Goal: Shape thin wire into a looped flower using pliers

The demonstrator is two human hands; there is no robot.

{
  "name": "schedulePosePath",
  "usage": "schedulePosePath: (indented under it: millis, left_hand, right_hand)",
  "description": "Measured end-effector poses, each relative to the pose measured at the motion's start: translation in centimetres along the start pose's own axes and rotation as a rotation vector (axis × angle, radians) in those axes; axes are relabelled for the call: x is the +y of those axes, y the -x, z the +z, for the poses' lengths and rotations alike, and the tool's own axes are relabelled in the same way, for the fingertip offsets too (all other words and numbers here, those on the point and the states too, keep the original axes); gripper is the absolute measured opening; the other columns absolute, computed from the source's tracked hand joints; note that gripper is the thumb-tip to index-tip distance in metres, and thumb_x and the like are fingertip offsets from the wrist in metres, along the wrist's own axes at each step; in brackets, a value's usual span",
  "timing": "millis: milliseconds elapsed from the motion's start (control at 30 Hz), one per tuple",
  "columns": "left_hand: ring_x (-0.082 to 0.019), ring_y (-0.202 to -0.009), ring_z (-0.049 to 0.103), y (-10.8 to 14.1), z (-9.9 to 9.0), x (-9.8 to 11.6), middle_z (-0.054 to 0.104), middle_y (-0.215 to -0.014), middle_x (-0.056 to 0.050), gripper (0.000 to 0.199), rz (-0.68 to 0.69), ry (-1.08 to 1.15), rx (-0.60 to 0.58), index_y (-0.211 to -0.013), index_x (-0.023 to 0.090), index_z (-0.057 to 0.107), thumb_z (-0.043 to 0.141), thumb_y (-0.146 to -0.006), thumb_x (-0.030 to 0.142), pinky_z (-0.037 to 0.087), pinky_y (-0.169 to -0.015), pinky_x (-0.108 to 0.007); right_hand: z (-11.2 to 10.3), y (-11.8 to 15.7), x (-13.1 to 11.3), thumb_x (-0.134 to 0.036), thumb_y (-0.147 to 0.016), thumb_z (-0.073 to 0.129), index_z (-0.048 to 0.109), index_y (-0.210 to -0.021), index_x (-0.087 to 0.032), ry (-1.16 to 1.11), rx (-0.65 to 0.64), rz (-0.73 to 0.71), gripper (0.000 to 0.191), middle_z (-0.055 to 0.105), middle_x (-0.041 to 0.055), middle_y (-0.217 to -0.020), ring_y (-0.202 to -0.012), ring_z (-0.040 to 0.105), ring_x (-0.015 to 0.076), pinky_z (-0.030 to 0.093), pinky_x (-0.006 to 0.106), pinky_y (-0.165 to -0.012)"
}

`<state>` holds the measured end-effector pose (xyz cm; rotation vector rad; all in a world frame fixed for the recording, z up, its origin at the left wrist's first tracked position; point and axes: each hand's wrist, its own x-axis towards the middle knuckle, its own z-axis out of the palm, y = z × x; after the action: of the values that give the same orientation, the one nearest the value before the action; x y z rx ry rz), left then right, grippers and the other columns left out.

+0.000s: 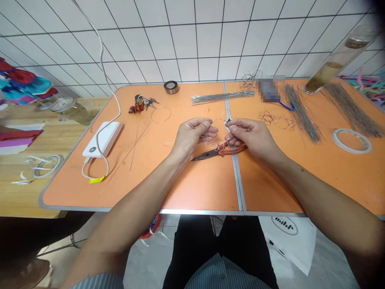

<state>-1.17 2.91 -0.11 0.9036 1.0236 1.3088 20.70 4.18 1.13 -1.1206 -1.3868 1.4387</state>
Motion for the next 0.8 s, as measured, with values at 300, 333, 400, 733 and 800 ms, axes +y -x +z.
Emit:
schedulePosePath:
  millis: [300, 333, 400, 733, 800]
  left_hand:
    - [-0.017, -0.076, 0.079, -0.04, 0.01, -0.15, 0.083, -0.087, -0.007, 0.030, 0.001, 0.034, -0.025, -0.102, 0.016, 0.074, 0.090, -0.081, 0.030, 0.060, -0.072, -0.026]
    - [-0.016, -0.075, 0.078, -0.03, 0.04, -0.10, 0.083, -0.086, -0.007, 0.029, 0.003, 0.035, -0.018, -0.102, 0.016, 0.074, 0.090, -0.081, 0.030, 0.060, -0.072, -0.026]
    - [-0.016, -0.075, 0.078, -0.03, 0.09, -0.02, 0.083, -0.087, -0.007, 0.029, 0.004, 0.036, -0.013, -0.103, 0.017, 0.074, 0.089, -0.081, 0.029, 0.060, -0.071, -0.026]
    - [-0.015, -0.075, 0.078, -0.39, -0.19, -0.37, 0.082, -0.087, -0.006, 0.031, -0.020, 0.046, -0.010, -0.103, 0.016, 0.076, 0.090, -0.082, 0.035, 0.060, -0.072, -0.025]
    - [-0.015, -0.075, 0.078, -0.34, -0.20, -0.29, 0.082, -0.088, -0.005, 0.033, -0.005, 0.044, -0.013, -0.106, 0.018, 0.075, 0.090, -0.082, 0.036, 0.060, -0.072, -0.026]
  right_hand:
    - [0.16, -0.05, -0.18, -0.041, -0.092, 0.087, 0.081, -0.110, -0.018, 0.028, 0.043, -0.026, 0.030, 0.082, 0.0048, -0.088, -0.068, 0.071, 0.0102, 0.058, 0.019, -0.063]
    - [0.17, -0.04, -0.15, -0.040, -0.092, 0.086, 0.081, -0.111, -0.018, 0.029, 0.040, -0.021, 0.029, 0.082, 0.0052, -0.088, -0.068, 0.072, 0.0105, 0.058, 0.019, -0.063]
    - [0.18, -0.04, -0.09, -0.039, -0.093, 0.086, 0.081, -0.112, -0.018, 0.031, 0.038, -0.007, 0.029, 0.083, 0.0058, -0.089, -0.069, 0.072, 0.0110, 0.059, 0.019, -0.063]
    - [0.18, 0.01, 0.10, -0.039, -0.092, 0.087, 0.079, -0.117, -0.020, 0.037, 0.031, 0.028, 0.032, 0.084, 0.0066, -0.092, -0.073, 0.075, 0.0137, 0.063, 0.022, -0.063]
    - [0.23, 0.08, 0.03, -0.037, -0.092, 0.087, 0.079, -0.117, -0.020, 0.041, 0.027, 0.030, 0.031, 0.084, 0.0065, -0.092, -0.072, 0.075, 0.0133, 0.063, 0.021, -0.063]
